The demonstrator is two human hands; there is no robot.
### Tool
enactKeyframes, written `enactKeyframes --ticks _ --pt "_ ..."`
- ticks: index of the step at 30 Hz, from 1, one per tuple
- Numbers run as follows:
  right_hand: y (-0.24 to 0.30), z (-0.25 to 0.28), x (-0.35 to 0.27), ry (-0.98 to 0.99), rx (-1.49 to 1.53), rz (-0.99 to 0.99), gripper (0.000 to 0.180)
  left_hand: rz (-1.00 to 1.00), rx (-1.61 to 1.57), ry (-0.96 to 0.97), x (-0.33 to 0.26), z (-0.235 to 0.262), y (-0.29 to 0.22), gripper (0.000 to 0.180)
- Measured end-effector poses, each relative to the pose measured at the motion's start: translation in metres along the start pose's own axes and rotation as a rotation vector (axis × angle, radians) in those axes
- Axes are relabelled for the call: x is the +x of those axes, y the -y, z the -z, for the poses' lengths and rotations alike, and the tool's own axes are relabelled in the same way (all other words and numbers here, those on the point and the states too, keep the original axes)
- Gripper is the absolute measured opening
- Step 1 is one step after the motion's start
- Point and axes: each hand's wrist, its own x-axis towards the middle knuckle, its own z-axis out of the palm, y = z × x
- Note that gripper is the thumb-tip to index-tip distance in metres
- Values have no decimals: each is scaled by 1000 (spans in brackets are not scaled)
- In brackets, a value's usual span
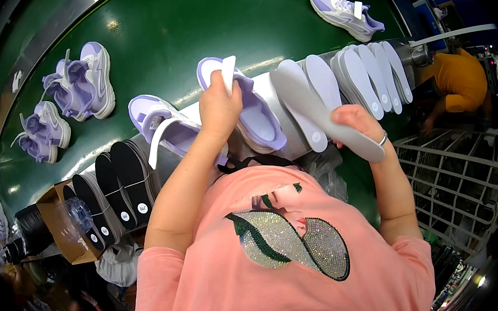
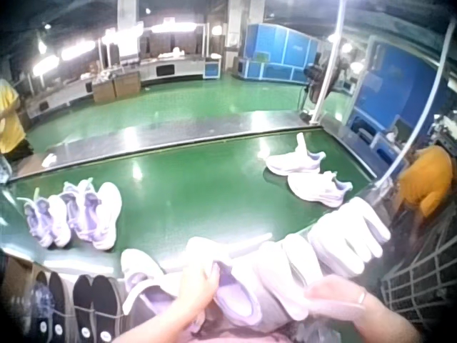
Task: The person places white insoles into purple and white sneakers on a conveyor belt, including retrieving stacks of insoles from a nearby cart and inserting them into multiple pairs of shoes.
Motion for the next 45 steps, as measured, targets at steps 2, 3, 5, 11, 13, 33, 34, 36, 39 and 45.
enactKeyframes --ticks 2,3,5,11,13,33,34,36,39,45 --pt "13 -17 3 134 -237 -143 24 8 -3 15 -4 0 0 24" --pt "10 -24 12 194 -284 -135 24 6 -11 19 -6 0 -1 24" --pt "-2 -39 33 322 -383 -123 25 3 -34 22 -8 2 -1 24" --pt "-8 -55 46 392 -402 151 18 60 -46 41 -9 7 -2 25" --pt "19 -51 33 285 -235 -148 19 98 -20 30 -12 8 1 25" --pt "-21 -90 17 -109 -1686 216 28 74 -124 85 -26 -16 -2 23" --pt "-20 -90 19 -85 -1665 247 24 67 -128 83 -26 -17 -1 23" --pt "-18 -93 27 -47 -1613 305 16 52 -133 93 -26 -18 -1 23" --pt "-33 -99 58 19 -1579 471 13 49 -155 120 -26 -18 -1 24" --pt "-56 -95 106 113 -1616 374 15 33 -312 100 -27 -21 7 24"
